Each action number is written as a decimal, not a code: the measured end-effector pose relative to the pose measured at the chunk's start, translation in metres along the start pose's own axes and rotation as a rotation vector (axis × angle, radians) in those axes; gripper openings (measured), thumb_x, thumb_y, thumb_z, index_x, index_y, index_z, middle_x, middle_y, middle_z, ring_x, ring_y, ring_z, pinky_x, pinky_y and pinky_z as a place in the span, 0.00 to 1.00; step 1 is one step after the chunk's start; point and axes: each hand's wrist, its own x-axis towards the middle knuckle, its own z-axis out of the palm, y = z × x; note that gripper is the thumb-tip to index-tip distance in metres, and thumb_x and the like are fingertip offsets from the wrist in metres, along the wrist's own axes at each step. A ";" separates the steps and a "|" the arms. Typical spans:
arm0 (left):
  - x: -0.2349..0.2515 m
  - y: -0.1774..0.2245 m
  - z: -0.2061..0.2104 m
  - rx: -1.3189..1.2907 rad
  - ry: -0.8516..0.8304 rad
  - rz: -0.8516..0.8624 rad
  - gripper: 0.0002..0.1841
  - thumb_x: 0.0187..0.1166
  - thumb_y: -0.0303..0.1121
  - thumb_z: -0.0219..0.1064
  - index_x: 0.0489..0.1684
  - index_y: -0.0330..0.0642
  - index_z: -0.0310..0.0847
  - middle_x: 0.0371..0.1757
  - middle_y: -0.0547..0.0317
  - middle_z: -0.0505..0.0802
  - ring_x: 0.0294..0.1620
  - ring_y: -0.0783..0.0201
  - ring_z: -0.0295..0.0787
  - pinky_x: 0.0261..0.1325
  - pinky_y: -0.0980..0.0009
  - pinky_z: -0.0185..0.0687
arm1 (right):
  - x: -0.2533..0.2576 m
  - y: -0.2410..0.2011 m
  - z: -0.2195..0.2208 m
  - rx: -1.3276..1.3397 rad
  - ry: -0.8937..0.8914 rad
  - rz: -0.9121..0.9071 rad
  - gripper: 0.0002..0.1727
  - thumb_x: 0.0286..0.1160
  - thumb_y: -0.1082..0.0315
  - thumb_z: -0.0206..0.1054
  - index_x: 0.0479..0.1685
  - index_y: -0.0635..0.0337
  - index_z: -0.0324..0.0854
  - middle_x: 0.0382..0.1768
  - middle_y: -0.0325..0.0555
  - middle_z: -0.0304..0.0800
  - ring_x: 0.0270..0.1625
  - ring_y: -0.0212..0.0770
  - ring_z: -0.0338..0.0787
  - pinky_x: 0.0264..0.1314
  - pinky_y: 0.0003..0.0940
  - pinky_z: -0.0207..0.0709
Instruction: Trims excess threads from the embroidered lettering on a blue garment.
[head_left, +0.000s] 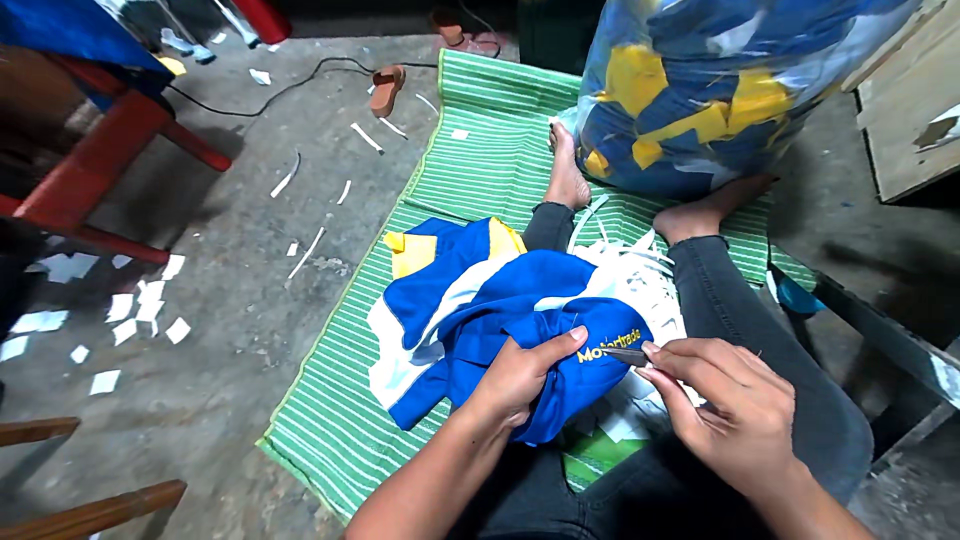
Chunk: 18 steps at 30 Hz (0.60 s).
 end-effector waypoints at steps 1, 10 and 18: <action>0.000 -0.001 0.000 0.002 -0.007 -0.005 0.05 0.83 0.21 0.61 0.44 0.36 0.83 0.37 0.58 0.94 0.41 0.69 0.93 0.53 0.72 0.90 | 0.000 0.000 0.001 0.045 -0.011 0.026 0.14 0.84 0.58 0.66 0.43 0.57 0.94 0.40 0.47 0.96 0.40 0.36 0.90 0.41 0.29 0.78; 0.000 0.001 -0.001 0.019 -0.001 0.064 0.05 0.83 0.22 0.62 0.46 0.36 0.83 0.38 0.57 0.94 0.42 0.69 0.93 0.54 0.70 0.90 | 0.001 0.000 -0.011 0.146 -0.032 0.130 0.14 0.81 0.57 0.70 0.47 0.58 0.94 0.43 0.47 0.95 0.46 0.32 0.90 0.49 0.25 0.81; 0.000 0.000 -0.001 0.035 -0.022 0.080 0.05 0.82 0.21 0.62 0.43 0.36 0.84 0.37 0.58 0.94 0.41 0.70 0.93 0.54 0.72 0.90 | 0.007 0.000 -0.015 0.160 -0.083 0.139 0.14 0.80 0.56 0.70 0.45 0.55 0.94 0.43 0.44 0.95 0.44 0.30 0.90 0.46 0.24 0.80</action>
